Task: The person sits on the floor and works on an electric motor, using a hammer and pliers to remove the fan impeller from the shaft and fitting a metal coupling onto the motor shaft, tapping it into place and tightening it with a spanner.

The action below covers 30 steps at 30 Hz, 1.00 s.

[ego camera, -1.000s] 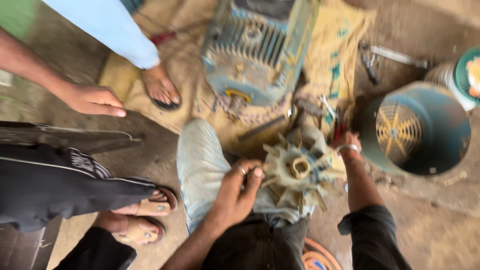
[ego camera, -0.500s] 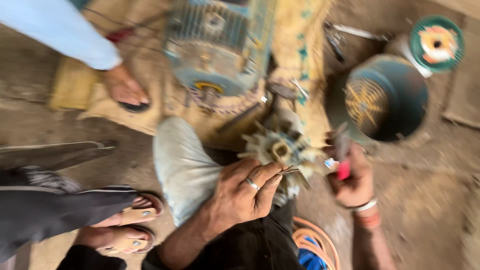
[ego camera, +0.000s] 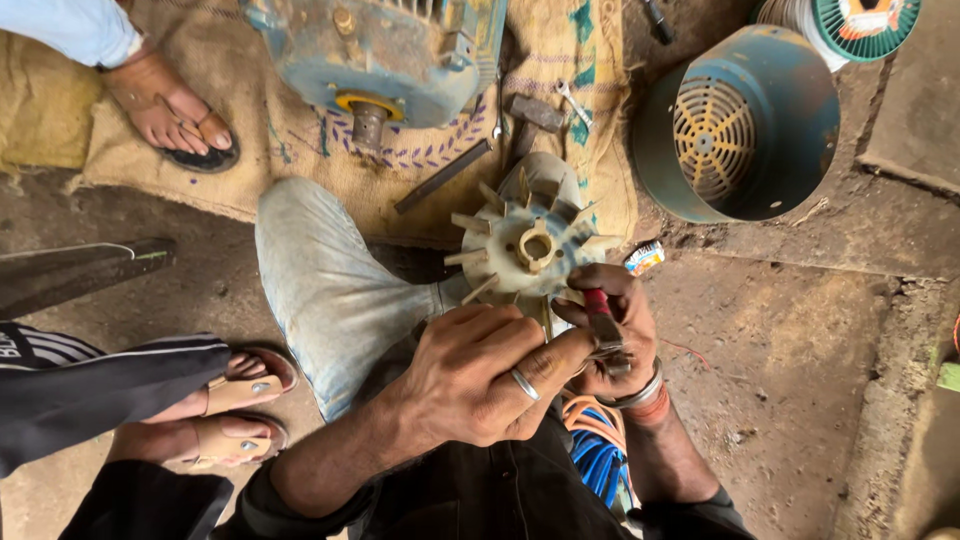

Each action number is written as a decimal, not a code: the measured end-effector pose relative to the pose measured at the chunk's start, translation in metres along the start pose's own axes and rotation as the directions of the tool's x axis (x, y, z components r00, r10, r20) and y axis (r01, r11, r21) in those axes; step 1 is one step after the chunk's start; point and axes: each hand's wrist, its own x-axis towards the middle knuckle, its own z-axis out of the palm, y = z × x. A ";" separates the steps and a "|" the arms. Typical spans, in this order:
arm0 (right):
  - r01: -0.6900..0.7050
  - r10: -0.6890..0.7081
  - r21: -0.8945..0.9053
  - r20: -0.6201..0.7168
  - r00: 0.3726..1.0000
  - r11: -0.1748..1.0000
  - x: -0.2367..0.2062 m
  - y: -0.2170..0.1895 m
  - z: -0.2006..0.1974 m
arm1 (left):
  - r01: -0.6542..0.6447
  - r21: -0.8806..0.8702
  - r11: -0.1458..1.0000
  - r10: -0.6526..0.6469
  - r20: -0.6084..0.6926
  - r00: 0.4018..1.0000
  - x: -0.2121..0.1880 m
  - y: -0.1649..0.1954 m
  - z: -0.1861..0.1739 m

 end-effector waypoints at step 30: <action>0.141 -0.142 0.035 0.025 0.990 0.989 0.039 0.032 -0.005 | 0.300 -0.063 0.952 -0.263 0.334 0.905 0.019 0.019 -0.010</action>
